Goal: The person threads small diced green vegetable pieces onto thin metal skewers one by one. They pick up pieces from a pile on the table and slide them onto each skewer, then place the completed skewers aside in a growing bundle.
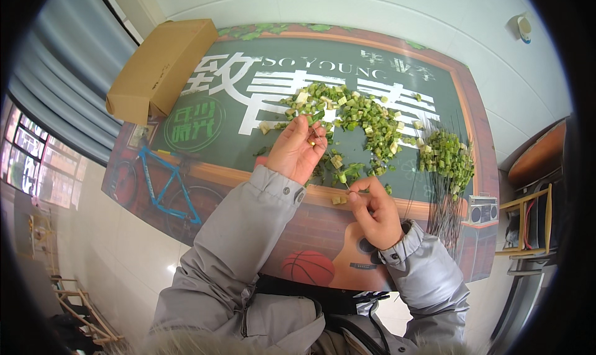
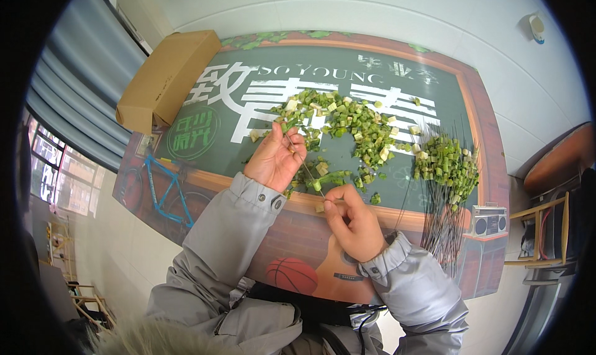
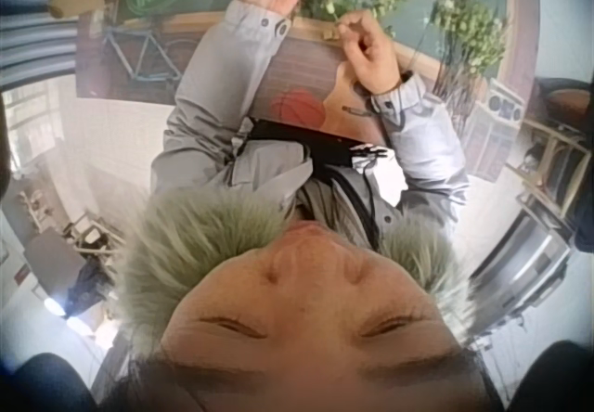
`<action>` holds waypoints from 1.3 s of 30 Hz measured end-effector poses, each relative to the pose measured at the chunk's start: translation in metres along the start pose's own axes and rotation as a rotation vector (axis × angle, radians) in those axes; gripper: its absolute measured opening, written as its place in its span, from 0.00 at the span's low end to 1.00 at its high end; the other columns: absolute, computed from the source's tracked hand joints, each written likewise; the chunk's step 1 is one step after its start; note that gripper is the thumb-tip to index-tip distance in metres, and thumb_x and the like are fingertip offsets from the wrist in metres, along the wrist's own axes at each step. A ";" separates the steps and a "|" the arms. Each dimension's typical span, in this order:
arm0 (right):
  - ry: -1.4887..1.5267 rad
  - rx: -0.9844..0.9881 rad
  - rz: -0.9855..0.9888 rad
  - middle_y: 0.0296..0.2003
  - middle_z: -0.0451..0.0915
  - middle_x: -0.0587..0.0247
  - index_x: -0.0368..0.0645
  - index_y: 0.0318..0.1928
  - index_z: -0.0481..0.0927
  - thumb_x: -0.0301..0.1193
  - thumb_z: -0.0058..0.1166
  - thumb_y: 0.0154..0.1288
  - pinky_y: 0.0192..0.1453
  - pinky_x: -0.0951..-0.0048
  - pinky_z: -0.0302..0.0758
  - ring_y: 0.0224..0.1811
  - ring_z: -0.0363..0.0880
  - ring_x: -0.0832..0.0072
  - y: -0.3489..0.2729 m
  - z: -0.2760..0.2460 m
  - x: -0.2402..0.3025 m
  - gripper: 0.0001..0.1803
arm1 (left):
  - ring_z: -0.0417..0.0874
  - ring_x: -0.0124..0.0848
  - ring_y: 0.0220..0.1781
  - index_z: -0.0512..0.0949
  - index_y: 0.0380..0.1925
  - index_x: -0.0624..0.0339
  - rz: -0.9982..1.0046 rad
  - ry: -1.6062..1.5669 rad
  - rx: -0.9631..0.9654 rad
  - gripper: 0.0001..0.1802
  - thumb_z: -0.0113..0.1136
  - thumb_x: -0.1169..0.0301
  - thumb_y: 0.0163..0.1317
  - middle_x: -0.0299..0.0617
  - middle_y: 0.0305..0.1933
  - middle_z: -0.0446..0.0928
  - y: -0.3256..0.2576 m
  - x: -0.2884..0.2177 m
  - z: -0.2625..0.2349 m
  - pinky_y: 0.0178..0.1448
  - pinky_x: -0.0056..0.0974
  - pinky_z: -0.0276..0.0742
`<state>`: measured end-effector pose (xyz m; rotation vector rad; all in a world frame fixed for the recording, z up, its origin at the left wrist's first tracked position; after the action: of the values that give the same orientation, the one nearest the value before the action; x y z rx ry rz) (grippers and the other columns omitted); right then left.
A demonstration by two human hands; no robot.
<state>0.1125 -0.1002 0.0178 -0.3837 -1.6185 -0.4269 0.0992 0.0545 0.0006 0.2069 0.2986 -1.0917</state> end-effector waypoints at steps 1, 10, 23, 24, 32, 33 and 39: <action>0.002 -0.003 0.018 0.16 0.63 0.77 0.41 0.41 0.65 0.26 0.45 0.67 0.20 0.85 0.52 0.18 0.57 0.92 0.000 0.000 -0.002 0.05 | 0.66 0.28 0.40 0.70 0.37 0.58 -0.002 -0.001 -0.004 0.12 0.51 0.61 0.64 0.39 0.37 0.65 0.000 0.000 -0.001 0.43 0.30 0.69; -0.005 0.001 0.011 0.16 0.63 0.77 0.41 0.40 0.65 0.27 0.45 0.67 0.19 0.84 0.52 0.17 0.57 0.92 0.000 0.000 -0.001 0.05 | 0.67 0.28 0.40 0.70 0.39 0.59 -0.002 0.022 -0.012 0.11 0.49 0.62 0.65 0.40 0.38 0.66 0.000 0.000 -0.002 0.45 0.30 0.70; 0.012 -0.029 -0.024 0.16 0.60 0.78 0.41 0.39 0.65 0.26 0.44 0.68 0.19 0.83 0.50 0.17 0.54 0.92 0.001 -0.003 0.001 0.04 | 0.70 0.28 0.42 0.73 0.39 0.57 -0.022 0.093 0.015 0.06 0.53 0.72 0.63 0.39 0.38 0.71 0.001 0.004 -0.003 0.45 0.30 0.70; 0.012 -0.031 -0.023 0.16 0.60 0.78 0.41 0.39 0.65 0.26 0.44 0.68 0.19 0.83 0.49 0.17 0.54 0.92 0.001 -0.003 0.001 0.04 | 0.70 0.28 0.42 0.74 0.39 0.57 -0.033 0.102 0.012 0.05 0.53 0.72 0.63 0.39 0.38 0.71 0.001 0.006 -0.003 0.45 0.30 0.70; 0.004 -0.063 -0.039 0.15 0.62 0.78 0.40 0.40 0.65 0.26 0.43 0.68 0.19 0.83 0.50 0.17 0.54 0.92 0.001 -0.008 0.007 0.04 | 0.74 0.29 0.42 0.69 0.47 0.57 -0.120 0.267 0.032 0.12 0.53 0.74 0.63 0.39 0.38 0.72 -0.006 0.021 0.003 0.49 0.32 0.72; 0.004 -0.064 -0.036 0.15 0.63 0.77 0.40 0.40 0.65 0.26 0.43 0.68 0.19 0.83 0.49 0.17 0.54 0.92 0.002 -0.008 0.008 0.04 | 0.74 0.29 0.42 0.68 0.48 0.57 -0.130 0.287 0.048 0.13 0.53 0.73 0.63 0.39 0.39 0.72 -0.007 0.023 0.005 0.49 0.33 0.72; 0.039 -0.090 -0.033 0.16 0.63 0.78 0.40 0.41 0.65 0.26 0.43 0.68 0.20 0.84 0.49 0.17 0.54 0.92 0.001 -0.011 0.009 0.04 | 0.75 0.32 0.47 0.66 0.52 0.58 -0.197 0.374 0.097 0.17 0.52 0.73 0.63 0.38 0.43 0.73 -0.016 0.035 0.014 0.50 0.39 0.71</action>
<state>0.1214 -0.1045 0.0276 -0.4149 -1.5730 -0.5305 0.1019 0.0141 0.0020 0.4788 0.6111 -1.2621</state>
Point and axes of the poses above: each hand's wrist, its own y-axis towards the middle knuckle, its own z-axis out of the palm, x = y × z, the point moved 10 cm from there along y, towards the middle knuckle
